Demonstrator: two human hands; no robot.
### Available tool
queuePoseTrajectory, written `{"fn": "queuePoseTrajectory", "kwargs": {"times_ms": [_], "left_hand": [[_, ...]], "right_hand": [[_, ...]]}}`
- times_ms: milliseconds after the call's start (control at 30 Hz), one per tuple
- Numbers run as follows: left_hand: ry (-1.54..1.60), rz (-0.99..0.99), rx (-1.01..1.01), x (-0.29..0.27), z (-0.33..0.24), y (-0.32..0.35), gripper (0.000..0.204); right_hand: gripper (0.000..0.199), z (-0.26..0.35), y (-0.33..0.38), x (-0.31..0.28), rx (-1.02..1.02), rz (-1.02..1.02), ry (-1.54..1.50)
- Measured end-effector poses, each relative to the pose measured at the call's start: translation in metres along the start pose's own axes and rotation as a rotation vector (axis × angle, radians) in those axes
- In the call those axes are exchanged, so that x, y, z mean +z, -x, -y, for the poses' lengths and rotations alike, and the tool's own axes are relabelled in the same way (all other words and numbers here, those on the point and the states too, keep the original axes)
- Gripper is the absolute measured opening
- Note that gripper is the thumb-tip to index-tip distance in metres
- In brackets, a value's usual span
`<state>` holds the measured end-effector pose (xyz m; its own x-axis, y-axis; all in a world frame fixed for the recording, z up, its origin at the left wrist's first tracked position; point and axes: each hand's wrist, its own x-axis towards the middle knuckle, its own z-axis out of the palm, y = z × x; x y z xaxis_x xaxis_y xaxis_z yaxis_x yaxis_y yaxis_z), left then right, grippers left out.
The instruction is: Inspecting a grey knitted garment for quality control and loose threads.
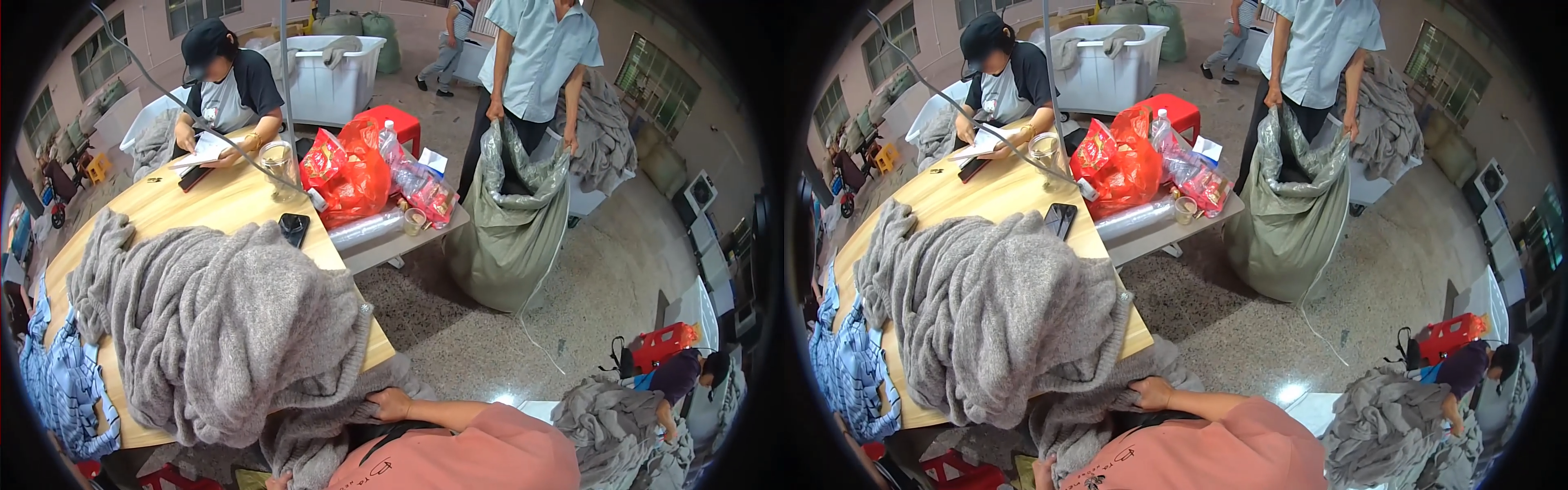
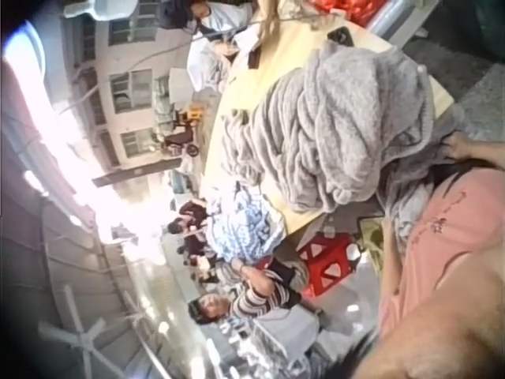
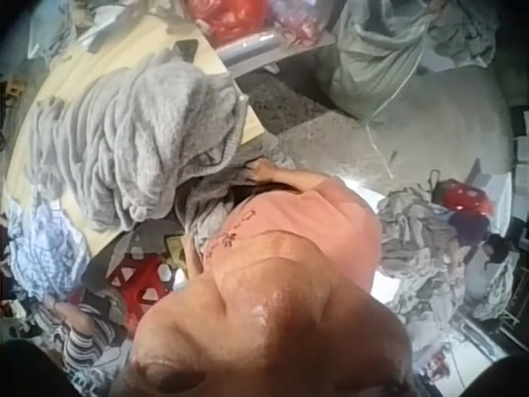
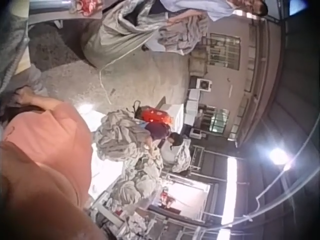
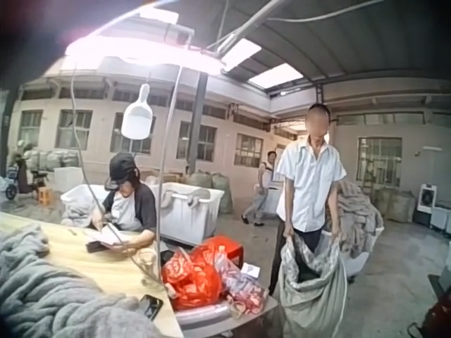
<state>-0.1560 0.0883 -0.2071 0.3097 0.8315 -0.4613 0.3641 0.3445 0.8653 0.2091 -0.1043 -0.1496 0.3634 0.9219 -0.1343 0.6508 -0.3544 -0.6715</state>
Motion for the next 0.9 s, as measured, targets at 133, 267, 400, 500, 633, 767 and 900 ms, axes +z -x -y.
{"fn": "queuePoseTrajectory", "kwargs": {"times_ms": [133,267,400,500,633,767,900], "left_hand": [[0.012,-0.018,-0.114,0.002,0.008,-0.002,0.036],[0.003,-0.025,-0.226,-0.001,0.007,0.023,0.036],[-0.064,-0.008,-0.067,0.013,-0.032,0.039,0.033],[-0.921,0.173,0.156,0.044,-0.181,0.091,0.054],[-0.581,0.193,0.507,0.047,-0.228,0.093,0.027],[-0.606,0.291,0.573,0.073,-0.287,0.1,0.04],[-0.734,0.42,0.737,0.117,-0.326,0.109,0.039]], "right_hand": [[0.03,-0.004,-0.005,-0.001,-0.001,-0.002,-0.002],[0.031,0.0,-0.002,-0.004,0.005,0.007,-0.01],[0.029,0.001,0.003,-0.008,0.036,0.039,0.005],[0.03,0.008,0.003,-0.006,0.043,0.039,-0.005],[0.036,0.008,0.001,-0.001,-0.004,0.038,0.011],[0.043,0.0,-0.002,0.001,-0.004,0.051,0.054],[0.031,0.03,0.006,0.007,-0.107,0.175,-0.097]]}}
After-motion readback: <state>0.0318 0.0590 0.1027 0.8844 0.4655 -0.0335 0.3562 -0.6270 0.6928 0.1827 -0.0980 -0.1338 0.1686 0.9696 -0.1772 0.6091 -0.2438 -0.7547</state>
